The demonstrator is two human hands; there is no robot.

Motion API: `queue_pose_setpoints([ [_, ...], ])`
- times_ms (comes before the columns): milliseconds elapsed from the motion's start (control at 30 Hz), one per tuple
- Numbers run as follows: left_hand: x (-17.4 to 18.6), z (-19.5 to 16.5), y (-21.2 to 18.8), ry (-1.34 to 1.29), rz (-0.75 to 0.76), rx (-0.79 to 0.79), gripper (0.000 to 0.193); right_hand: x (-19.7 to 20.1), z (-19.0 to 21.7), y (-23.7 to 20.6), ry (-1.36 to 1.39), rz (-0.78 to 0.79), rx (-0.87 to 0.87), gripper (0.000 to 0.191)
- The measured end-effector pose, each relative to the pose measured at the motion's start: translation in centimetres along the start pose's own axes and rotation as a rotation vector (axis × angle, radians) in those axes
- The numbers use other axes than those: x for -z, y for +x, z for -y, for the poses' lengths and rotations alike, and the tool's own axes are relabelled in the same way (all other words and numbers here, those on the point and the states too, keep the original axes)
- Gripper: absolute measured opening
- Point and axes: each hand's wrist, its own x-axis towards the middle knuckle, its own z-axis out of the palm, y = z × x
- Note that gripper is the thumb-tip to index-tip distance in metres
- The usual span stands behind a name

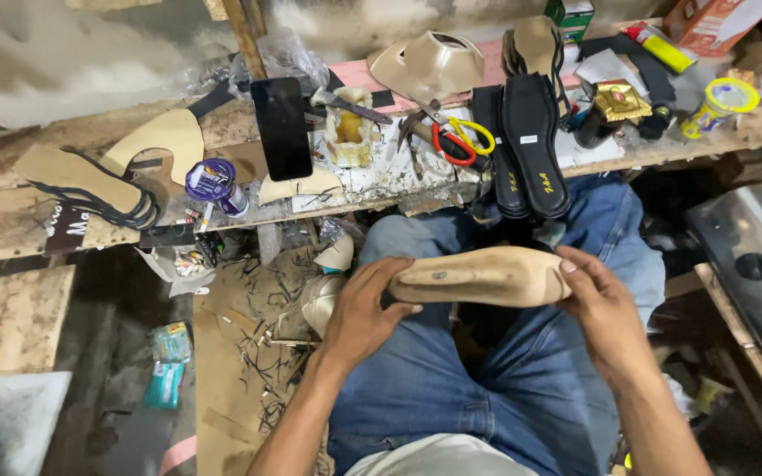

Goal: The person works on a shoe sole, using a hammer to tap along the edge, then uses pliers to pull and adjust the sole edge. The person repeatedly inspects the sole and continues tapping and pulling to secure the attachment.

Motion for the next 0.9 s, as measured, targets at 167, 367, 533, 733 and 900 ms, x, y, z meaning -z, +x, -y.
queue_pose_setpoints([
  [167,-0.3,-0.6,1.6,0.019,0.021,-0.033,0.064,1.2,1.4,-0.4,-0.164,-0.035,0.05,0.046],
  [367,0.4,0.7,3.2,0.031,0.142,0.246,0.068,1.2,-1.3,2.2,-0.251,-0.025,0.067,0.046],
  [533,0.9,3.5,4.5,0.116,0.233,0.308,0.068,-1.7,-3.6,5.9,-0.607,0.053,0.098,0.042],
  [733,1.7,6.4,5.1,0.072,0.175,0.285,0.065,-5.6,1.7,9.9,-0.722,-0.02,0.302,0.038],
  [900,2.3,8.3,5.1,0.087,0.252,0.344,0.068,-10.6,7.6,19.2,-0.565,0.121,0.459,0.046],
])
